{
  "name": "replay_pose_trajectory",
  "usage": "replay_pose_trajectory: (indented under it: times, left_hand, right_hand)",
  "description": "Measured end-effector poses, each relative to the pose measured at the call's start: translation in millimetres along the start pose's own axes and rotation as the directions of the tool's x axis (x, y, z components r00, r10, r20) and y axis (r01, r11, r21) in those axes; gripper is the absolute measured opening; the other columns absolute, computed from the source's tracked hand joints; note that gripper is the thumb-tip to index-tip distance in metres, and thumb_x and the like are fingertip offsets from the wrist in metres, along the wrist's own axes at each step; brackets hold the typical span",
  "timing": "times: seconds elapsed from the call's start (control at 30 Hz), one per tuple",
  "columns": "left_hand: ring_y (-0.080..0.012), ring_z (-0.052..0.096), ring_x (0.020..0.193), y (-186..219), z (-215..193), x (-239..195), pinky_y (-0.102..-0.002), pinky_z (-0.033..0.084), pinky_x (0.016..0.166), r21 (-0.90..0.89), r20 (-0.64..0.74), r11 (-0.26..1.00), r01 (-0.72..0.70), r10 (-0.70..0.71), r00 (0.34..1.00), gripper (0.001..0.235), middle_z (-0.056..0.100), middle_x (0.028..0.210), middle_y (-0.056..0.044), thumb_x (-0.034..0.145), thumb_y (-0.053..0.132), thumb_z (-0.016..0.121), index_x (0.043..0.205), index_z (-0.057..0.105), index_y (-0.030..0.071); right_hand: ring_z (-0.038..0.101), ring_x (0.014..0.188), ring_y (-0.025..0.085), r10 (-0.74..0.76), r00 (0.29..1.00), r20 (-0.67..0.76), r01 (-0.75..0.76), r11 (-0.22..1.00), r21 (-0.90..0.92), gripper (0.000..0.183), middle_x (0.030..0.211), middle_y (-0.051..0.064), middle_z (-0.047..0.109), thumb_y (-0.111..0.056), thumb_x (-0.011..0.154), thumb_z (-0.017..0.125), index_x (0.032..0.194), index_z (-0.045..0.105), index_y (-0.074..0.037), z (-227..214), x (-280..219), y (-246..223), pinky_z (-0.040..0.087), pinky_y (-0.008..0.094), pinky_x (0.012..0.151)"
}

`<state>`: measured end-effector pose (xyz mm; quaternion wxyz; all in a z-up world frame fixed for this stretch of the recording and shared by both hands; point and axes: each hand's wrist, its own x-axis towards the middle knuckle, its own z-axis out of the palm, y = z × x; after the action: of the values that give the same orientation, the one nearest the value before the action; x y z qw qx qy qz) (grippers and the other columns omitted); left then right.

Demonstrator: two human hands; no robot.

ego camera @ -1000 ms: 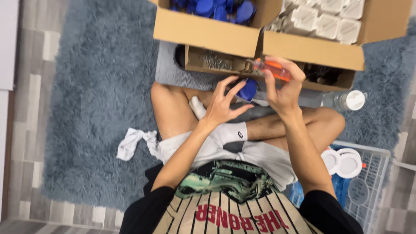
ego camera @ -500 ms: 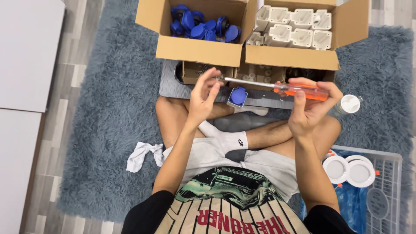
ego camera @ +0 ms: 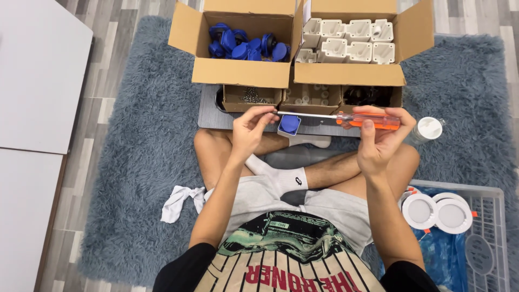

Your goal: Assembling electrical components by fitting plastic parts together and using a screwdriver

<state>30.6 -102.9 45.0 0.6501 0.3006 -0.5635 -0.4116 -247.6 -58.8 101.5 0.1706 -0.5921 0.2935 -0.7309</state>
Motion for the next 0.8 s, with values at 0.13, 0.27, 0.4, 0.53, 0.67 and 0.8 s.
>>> replay_pose_trajectory:
  times: [0.13,0.27,0.4,0.53,0.67,0.8]
  left_hand:
    - [-0.0243,0.083,0.086,23,-15,36,-0.035,0.069,0.079,0.198,0.034,0.973,-0.115,0.110,0.993,0.014,0.081,0.107,-0.015,0.103,-0.003,0.075,0.113,0.084,0.003]
    - [-0.0281,0.081,0.090,36,-33,63,-0.037,0.065,0.080,0.575,0.128,0.768,-0.281,0.255,0.959,0.010,0.082,0.100,-0.010,0.104,0.006,0.080,0.113,0.084,0.009]
    - [-0.0283,0.081,0.091,13,-49,73,-0.037,0.064,0.080,0.674,0.165,0.665,-0.322,0.289,0.943,0.011,0.085,0.098,-0.006,0.101,0.011,0.084,0.112,0.085,0.011]
    - [-0.0291,0.080,0.090,14,-54,72,-0.038,0.064,0.080,0.710,0.194,0.614,-0.344,0.300,0.934,0.011,0.084,0.098,-0.008,0.100,0.009,0.085,0.111,0.085,0.010]
    - [-0.0281,0.079,0.094,34,-47,64,-0.037,0.063,0.085,0.675,0.131,0.707,-0.211,0.167,0.977,0.013,0.084,0.100,-0.012,0.102,0.005,0.082,0.114,0.084,0.008]
    - [-0.0219,0.080,0.093,49,-35,49,-0.035,0.062,0.085,0.507,0.110,0.850,-0.145,0.103,0.989,0.015,0.085,0.099,-0.006,0.100,0.011,0.085,0.114,0.086,0.017]
  right_hand:
    - [0.071,0.101,0.032,-0.030,0.999,-0.023,0.030,1.000,0.009,0.035,0.112,0.036,0.071,-0.007,0.117,0.058,0.140,0.032,-0.006,3,6,-6,0.056,0.037,0.090]
    - [0.071,0.100,0.031,-0.034,0.999,-0.041,0.033,0.999,-0.026,0.035,0.112,0.036,0.072,-0.006,0.117,0.058,0.140,0.032,-0.005,6,10,-18,0.056,0.037,0.088]
    - [0.071,0.100,0.031,-0.034,0.998,-0.050,0.031,0.998,-0.046,0.036,0.113,0.036,0.072,-0.006,0.116,0.059,0.140,0.032,-0.005,0,7,-16,0.057,0.036,0.085]
    - [0.069,0.101,0.027,-0.010,0.999,-0.036,0.009,0.999,-0.041,0.034,0.116,0.035,0.071,-0.008,0.119,0.057,0.141,0.031,-0.008,-13,9,-6,0.058,0.036,0.086]
    - [0.070,0.098,0.030,0.016,0.999,-0.034,-0.016,1.000,-0.003,0.033,0.116,0.036,0.069,-0.008,0.119,0.054,0.141,0.029,-0.008,-12,7,-7,0.061,0.038,0.084]
    - [0.070,0.100,0.034,0.023,0.999,-0.043,-0.021,0.999,0.045,0.033,0.117,0.038,0.067,-0.006,0.119,0.052,0.142,0.028,-0.008,-8,6,-7,0.064,0.046,0.089]
